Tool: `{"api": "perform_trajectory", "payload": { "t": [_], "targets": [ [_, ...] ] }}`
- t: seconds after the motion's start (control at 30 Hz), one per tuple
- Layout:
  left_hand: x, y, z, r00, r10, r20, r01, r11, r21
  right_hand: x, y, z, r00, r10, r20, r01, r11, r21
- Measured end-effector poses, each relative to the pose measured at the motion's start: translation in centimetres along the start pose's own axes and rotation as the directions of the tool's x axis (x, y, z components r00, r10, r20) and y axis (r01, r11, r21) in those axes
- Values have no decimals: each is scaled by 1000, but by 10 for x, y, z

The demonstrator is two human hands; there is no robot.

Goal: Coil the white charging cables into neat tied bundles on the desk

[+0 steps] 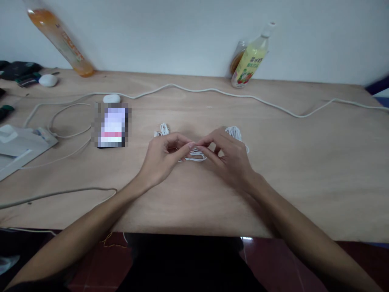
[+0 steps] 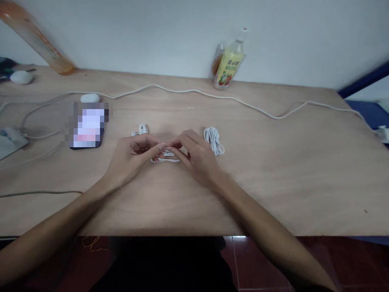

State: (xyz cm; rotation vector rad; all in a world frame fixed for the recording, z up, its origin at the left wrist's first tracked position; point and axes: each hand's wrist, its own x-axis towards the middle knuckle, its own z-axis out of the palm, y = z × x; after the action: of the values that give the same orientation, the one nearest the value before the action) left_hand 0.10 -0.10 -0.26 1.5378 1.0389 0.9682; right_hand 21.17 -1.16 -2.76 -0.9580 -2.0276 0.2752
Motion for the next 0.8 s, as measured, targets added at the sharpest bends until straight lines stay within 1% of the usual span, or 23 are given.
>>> {"api": "perform_trajectory", "payload": {
  "t": [0.1, 0.23, 0.3, 0.37, 0.43, 0.5, 0.67, 0.8],
  "targets": [
    [-1, -1, 0, 1000, 15, 10, -15, 998, 60, 0, 1, 0, 997, -73, 15, 75, 993, -93],
    [-2, -2, -1, 999, 47, 24, -51, 981, 187, 1, 4, -1, 980, -163, 113, 189, 942, -276],
    [-2, -3, -2, 997, 62, 40, -69, 971, 230, 1, 5, -2, 965, -222, 140, 257, 910, -325],
    [-1, -3, -3, 996, 69, 50, -79, 966, 246, 1, 5, -2, 949, -283, 138, 314, 880, -357],
    [0, -4, -4, 997, 59, 58, -71, 968, 241, 0, 6, -1, 940, -318, 127, 342, 863, -371],
    [1, -4, -5, 997, 36, 71, -51, 974, 222, -1, 6, 1, 946, -303, 113, 323, 876, -358],
    [2, 0, -6, 997, -10, 82, -2, 989, 147, -3, 6, 2, 980, -191, 63, 201, 949, -244],
    [3, 5, -5, 996, -33, 84, 27, 997, 75, -2, 4, -1, 993, -109, 48, 116, 979, -165]
  ]
}}
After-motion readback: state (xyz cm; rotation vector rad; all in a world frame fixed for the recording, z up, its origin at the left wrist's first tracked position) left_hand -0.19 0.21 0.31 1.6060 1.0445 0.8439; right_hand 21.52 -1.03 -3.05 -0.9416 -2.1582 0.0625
